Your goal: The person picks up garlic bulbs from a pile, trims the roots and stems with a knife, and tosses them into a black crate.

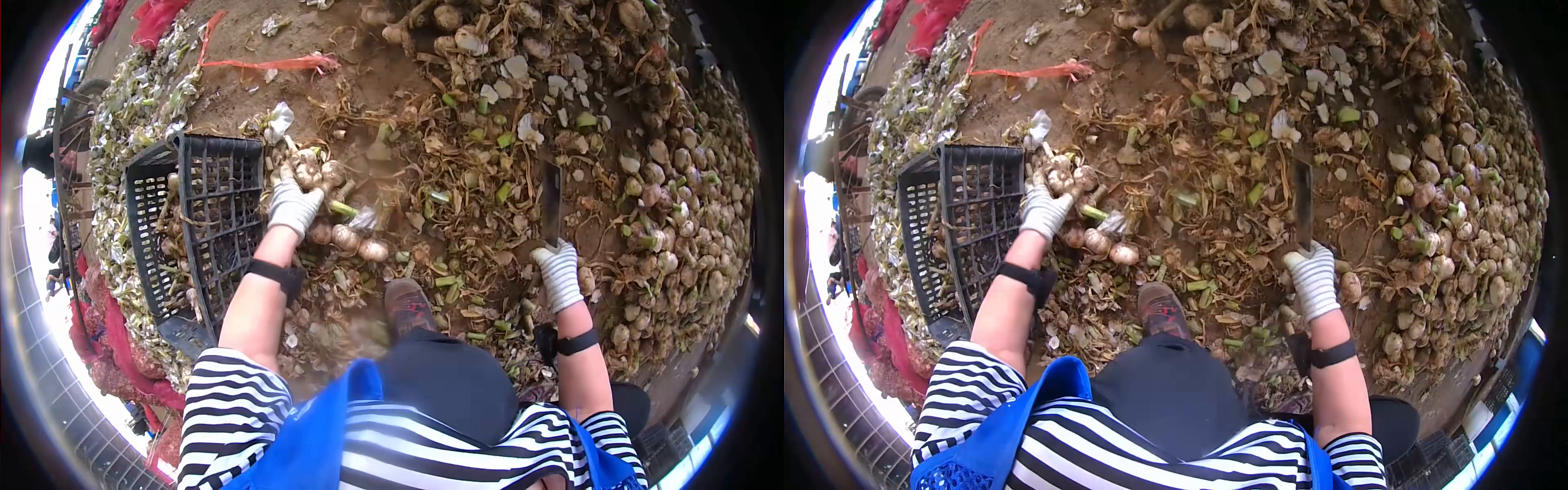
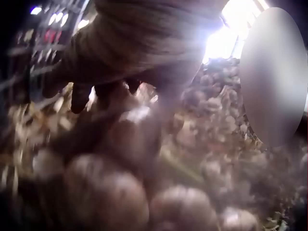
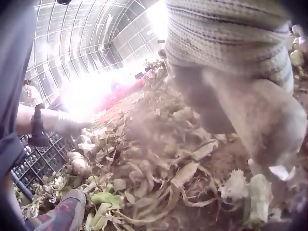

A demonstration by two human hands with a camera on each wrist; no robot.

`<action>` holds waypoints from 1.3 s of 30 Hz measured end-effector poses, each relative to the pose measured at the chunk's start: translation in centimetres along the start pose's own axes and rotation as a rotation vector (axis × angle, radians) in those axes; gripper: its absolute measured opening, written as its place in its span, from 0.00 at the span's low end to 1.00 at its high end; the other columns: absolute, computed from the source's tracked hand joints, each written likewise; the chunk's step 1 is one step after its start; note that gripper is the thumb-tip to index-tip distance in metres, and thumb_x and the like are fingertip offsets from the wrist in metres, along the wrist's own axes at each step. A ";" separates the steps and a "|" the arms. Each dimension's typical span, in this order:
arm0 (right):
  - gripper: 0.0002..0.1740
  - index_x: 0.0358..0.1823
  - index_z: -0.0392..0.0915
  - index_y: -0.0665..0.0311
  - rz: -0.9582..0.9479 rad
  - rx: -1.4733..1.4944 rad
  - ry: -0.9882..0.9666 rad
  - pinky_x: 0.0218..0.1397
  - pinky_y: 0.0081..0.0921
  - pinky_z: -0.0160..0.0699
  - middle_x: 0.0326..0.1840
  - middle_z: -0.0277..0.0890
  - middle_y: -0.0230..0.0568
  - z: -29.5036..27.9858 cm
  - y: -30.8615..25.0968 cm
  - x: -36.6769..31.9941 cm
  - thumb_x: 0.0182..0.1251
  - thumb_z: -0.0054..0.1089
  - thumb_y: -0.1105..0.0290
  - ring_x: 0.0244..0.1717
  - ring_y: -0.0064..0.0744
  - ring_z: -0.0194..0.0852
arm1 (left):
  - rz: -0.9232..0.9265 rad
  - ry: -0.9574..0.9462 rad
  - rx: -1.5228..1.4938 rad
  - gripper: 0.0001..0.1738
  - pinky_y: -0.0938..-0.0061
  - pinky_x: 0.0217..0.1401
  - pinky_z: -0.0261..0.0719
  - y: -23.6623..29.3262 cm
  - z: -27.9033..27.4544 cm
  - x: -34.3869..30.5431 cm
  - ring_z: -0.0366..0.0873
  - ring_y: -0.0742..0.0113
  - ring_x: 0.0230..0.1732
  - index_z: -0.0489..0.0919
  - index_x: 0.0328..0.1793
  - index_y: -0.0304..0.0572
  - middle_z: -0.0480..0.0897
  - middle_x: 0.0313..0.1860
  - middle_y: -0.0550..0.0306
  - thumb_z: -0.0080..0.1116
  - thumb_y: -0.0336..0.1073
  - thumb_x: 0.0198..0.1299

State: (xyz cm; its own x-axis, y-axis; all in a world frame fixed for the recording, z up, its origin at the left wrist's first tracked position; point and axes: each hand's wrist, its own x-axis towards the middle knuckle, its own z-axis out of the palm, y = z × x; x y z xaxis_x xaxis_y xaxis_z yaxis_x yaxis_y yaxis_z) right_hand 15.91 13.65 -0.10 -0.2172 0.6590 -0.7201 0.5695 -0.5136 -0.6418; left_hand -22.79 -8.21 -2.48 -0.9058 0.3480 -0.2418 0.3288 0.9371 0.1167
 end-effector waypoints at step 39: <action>0.13 0.37 0.79 0.62 -0.262 -1.063 -0.028 0.35 0.35 0.79 0.27 0.79 0.51 1.7 -3.9 -2.3 0.53 0.52 0.66 0.28 0.46 0.80 | 0.793 -0.289 -1.100 0.34 0.74 0.49 0.78 16.0 -4.2 -16.4 0.79 0.66 0.43 0.64 0.59 0.37 0.78 0.45 0.52 0.65 0.40 0.47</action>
State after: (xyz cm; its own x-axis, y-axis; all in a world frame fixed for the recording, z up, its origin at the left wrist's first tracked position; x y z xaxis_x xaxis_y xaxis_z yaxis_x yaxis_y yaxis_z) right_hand 12.82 13.21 3.60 -0.4418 0.6588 -0.6089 0.8933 0.3858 -0.2307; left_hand -3.78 0.94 7.36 -0.4464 0.8919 0.0722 0.2245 0.0335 0.9739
